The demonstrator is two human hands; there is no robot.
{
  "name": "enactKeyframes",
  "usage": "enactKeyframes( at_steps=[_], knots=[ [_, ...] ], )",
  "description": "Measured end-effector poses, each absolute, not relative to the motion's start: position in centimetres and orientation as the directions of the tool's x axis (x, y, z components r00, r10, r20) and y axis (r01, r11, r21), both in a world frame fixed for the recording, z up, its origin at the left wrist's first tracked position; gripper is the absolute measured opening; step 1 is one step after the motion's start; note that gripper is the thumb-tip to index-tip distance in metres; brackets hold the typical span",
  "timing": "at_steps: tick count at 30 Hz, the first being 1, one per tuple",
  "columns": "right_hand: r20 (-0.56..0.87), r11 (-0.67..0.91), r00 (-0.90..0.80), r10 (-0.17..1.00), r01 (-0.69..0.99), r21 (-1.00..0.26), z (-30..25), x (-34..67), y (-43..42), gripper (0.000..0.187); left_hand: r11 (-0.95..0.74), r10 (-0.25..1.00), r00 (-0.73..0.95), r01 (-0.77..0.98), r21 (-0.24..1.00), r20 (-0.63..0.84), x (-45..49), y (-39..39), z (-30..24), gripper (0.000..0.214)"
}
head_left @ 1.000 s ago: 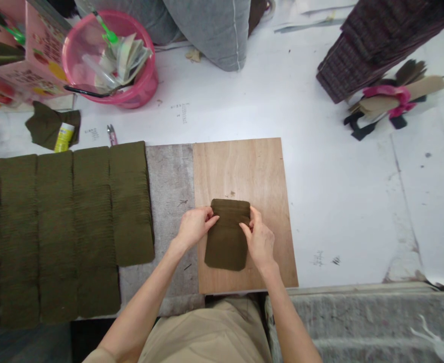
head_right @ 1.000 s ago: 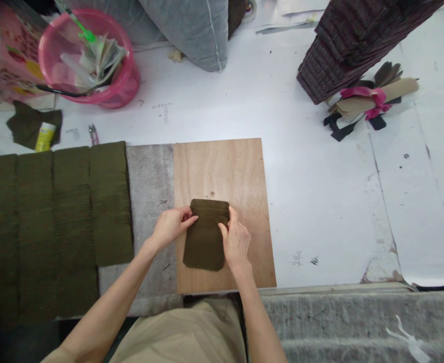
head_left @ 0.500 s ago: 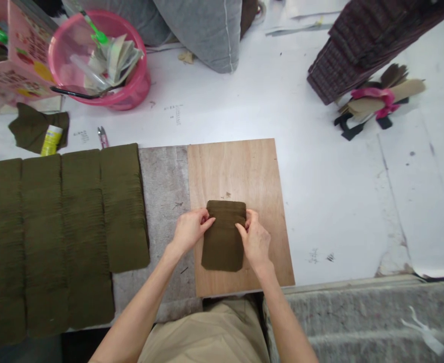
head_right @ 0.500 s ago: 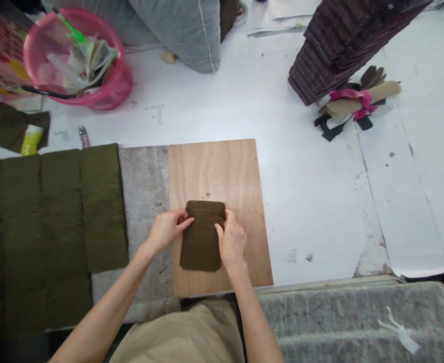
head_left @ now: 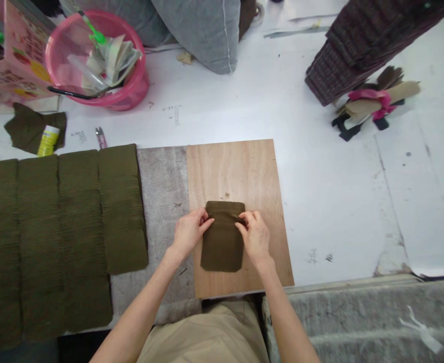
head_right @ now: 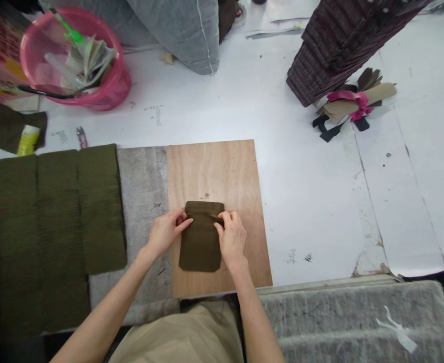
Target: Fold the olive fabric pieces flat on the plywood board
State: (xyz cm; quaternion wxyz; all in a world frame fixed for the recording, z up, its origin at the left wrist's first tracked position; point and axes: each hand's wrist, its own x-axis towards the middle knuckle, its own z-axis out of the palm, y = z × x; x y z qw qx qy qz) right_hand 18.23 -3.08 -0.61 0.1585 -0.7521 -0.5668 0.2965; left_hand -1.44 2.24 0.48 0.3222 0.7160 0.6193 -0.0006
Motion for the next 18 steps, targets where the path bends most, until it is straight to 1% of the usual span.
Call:
enactKeyframes(
  at_steps=[4, 6, 8, 10, 14, 16, 18],
  knots=[
    [-0.267, -0.295, 0.165, 0.949, 0.764, -0.574, -0.6, 18.3, -2.8, 0.003, -0.068, 0.902, 0.254, 0.882, 0.467, -0.349, -1.2, 2.2, 0.6, 0.013],
    [-0.261, -0.283, 0.156, 0.953, 0.768, -0.574, -0.5, 18.4, -2.7, 0.006, -0.117, 0.904, 0.286, 0.88, 0.46, -0.317, -1.0, 2.2, 0.8, 0.011],
    [-0.256, -0.254, 0.124, 0.959, 0.781, -0.57, -0.4, 18.4, -2.7, 0.006, -0.161, 0.904, 0.312, 0.881, 0.445, -0.291, -0.9, 2.2, 0.9, 0.011],
    [-0.25, -0.21, 0.078, 0.965, 0.8, -0.562, -0.2, 18.5, -2.7, 0.004, -0.203, 0.9, 0.34, 0.879, 0.431, -0.271, -0.8, 2.3, 0.9, 0.015],
    [-0.217, -0.137, 0.018, 0.976, 0.825, -0.548, 0.3, 18.6, -2.9, 0.007, -0.32, 0.859, 0.448, 0.848, 0.423, -0.248, -0.6, 2.7, 1.1, 0.027],
    [-0.219, -0.147, 0.022, 0.975, 0.808, -0.571, 0.4, 18.6, -3.2, 0.007, -0.378, 0.828, 0.503, 0.828, 0.415, -0.249, -0.5, 3.0, 1.2, 0.024],
    [-0.254, -0.214, 0.066, 0.965, 0.757, -0.617, 0.4, 18.5, -3.6, 0.008, -0.419, 0.802, 0.539, 0.814, 0.401, -0.257, -0.5, 3.3, 1.4, 0.018]
  ],
)
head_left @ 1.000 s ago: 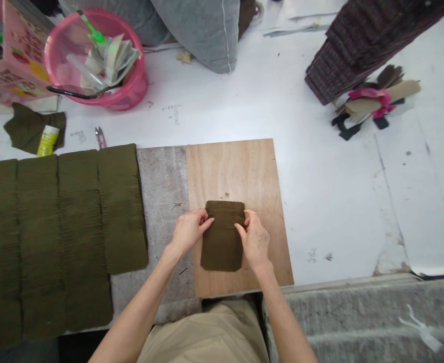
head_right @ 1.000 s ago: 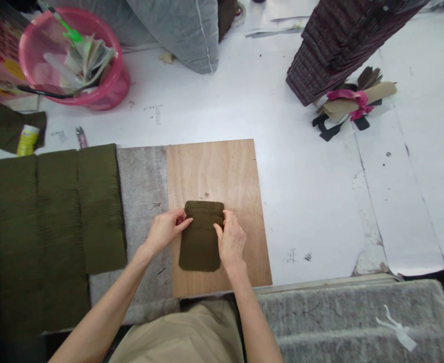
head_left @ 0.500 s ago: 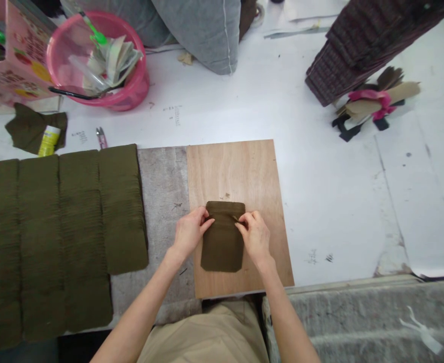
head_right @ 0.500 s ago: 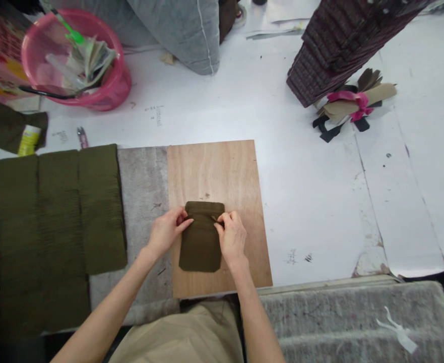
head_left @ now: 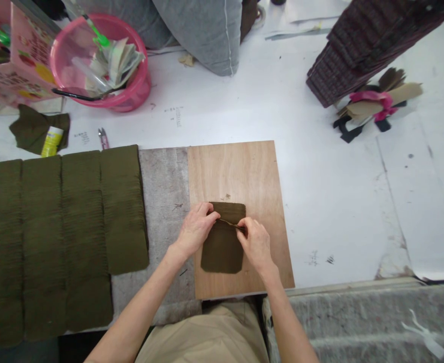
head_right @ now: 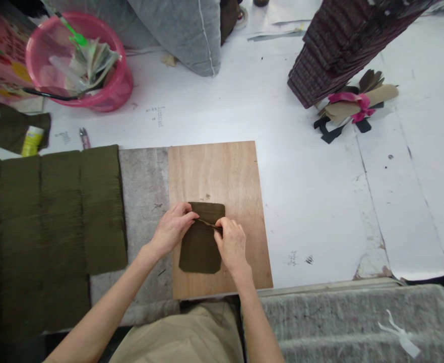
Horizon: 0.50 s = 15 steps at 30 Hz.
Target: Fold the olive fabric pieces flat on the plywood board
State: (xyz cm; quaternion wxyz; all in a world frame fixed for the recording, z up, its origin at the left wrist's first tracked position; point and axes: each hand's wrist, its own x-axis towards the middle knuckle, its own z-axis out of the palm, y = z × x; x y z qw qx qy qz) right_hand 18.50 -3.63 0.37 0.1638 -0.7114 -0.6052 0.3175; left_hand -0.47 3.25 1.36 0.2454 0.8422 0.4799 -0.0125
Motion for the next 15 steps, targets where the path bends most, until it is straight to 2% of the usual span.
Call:
enactKeyframes(
  at_steps=[3, 6, 11, 15],
  knots=[
    [-0.349, -0.364, 0.151, 0.925, 0.615, -0.699, 0.3, 18.3, -4.2, 0.029, -0.437, 0.774, 0.574, 0.79, 0.43, -0.268, -0.5, 3.5, 1.4, 0.013],
    [-0.43, -0.463, 0.197, 0.881, 0.548, -0.697, 0.3, 18.0, -4.7, 0.046, -0.378, 0.77, 0.572, 0.765, 0.521, -0.282, -0.7, 3.4, 1.4, 0.01],
    [-0.438, -0.479, 0.223, 0.871, 0.582, -0.657, 0.4, 17.6, -5.2, 0.055, -0.195, 0.828, 0.452, 0.787, 0.586, -0.332, -0.9, 2.8, 1.4, 0.005],
    [-0.428, -0.473, 0.23, 0.874, 0.606, -0.639, 0.2, 17.4, -5.2, 0.055, -0.153, 0.831, 0.418, 0.806, 0.571, -0.367, -1.0, 2.8, 1.5, 0.01]
  ],
)
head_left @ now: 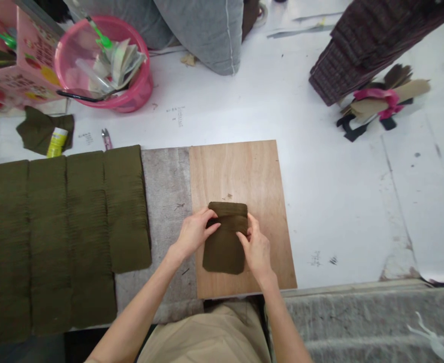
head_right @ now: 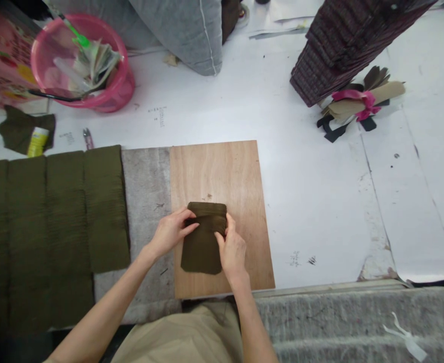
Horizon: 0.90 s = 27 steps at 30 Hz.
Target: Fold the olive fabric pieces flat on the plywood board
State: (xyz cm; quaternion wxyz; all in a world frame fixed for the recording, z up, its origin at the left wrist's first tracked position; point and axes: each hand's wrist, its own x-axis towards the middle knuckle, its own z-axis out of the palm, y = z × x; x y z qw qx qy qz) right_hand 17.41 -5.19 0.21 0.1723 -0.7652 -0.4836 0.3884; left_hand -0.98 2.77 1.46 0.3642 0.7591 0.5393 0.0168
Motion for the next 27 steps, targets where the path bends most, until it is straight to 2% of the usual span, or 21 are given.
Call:
enactKeyframes(
  at_steps=[3, 6, 14, 27],
  knots=[
    [-0.417, -0.465, 0.233, 0.878, 0.617, -0.634, 0.1, 17.3, -5.2, 0.056, -0.101, 0.837, 0.376, 0.819, 0.564, -0.397, -1.1, 2.6, 1.4, 0.011],
    [-0.411, -0.463, 0.236, 0.881, 0.617, -0.637, 0.1, 17.2, -5.2, 0.057, 0.035, 0.829, 0.302, 0.812, 0.583, -0.471, -1.6, 1.9, 1.2, 0.016],
    [-0.402, -0.464, 0.246, 0.882, 0.606, -0.647, -0.3, 17.2, -5.4, 0.057, 0.343, 0.739, 0.239, 0.672, 0.657, -0.63, -3.0, -2.3, 0.5, 0.029],
    [-0.383, -0.449, 0.248, 0.89, 0.622, -0.642, -0.3, 17.0, -5.5, 0.054, 0.362, 0.707, 0.209, 0.714, 0.599, -0.676, -3.2, -3.4, 0.0, 0.032]
  ],
)
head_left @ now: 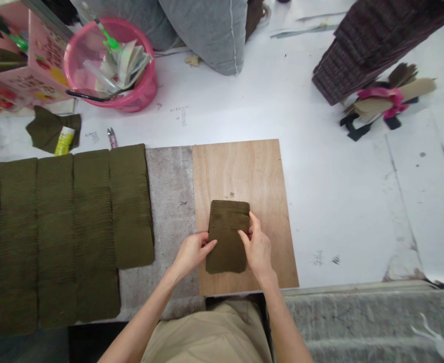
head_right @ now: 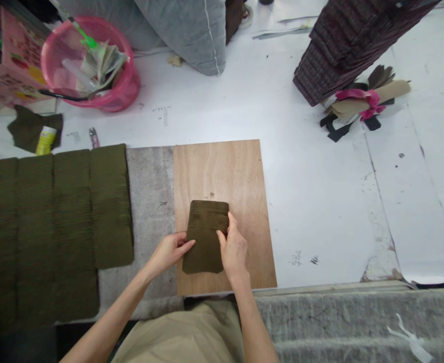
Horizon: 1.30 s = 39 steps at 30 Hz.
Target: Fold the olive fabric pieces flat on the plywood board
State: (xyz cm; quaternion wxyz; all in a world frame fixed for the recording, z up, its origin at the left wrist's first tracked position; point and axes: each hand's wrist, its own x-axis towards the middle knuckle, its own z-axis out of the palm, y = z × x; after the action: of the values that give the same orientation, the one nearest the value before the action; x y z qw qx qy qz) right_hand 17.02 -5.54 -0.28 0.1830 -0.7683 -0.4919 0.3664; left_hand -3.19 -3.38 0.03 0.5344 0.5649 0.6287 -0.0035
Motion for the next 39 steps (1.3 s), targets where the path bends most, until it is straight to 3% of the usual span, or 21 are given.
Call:
enactKeyframes(
  at_steps=[16, 22, 27, 33, 39],
  knots=[
    [-0.366, -0.411, 0.217, 0.905, 0.667, -0.622, -0.5, 17.1, -5.6, 0.054, 0.323, 0.701, 0.214, 0.755, 0.57, -0.681, -3.0, -3.1, 0.3, 0.032],
    [-0.281, -0.342, 0.213, 0.936, 0.741, -0.578, -0.5, 16.9, -5.8, 0.052, 0.132, 0.742, 0.173, 0.909, 0.394, -0.648, -2.6, -3.0, 1.4, 0.031],
    [-0.085, -0.251, 0.242, 0.967, 0.829, -0.5, -0.1, 16.2, -6.4, 0.048, 0.047, 0.775, 0.13, 0.964, 0.263, -0.618, -2.5, -3.4, 2.1, 0.025],
    [-0.032, 0.02, -0.042, 0.999, 0.864, -0.503, -1.6, 14.5, -8.4, 0.049, -0.195, 0.902, 0.311, 0.913, 0.358, -0.301, -2.0, -4.0, 1.2, 0.019],
    [0.009, 0.004, 0.001, 1.0, 0.818, -0.575, -1.5, 15.9, -7.2, 0.034, -0.232, 0.891, 0.36, 0.884, 0.406, -0.275, -2.2, -3.8, 0.4, 0.02]
  ],
)
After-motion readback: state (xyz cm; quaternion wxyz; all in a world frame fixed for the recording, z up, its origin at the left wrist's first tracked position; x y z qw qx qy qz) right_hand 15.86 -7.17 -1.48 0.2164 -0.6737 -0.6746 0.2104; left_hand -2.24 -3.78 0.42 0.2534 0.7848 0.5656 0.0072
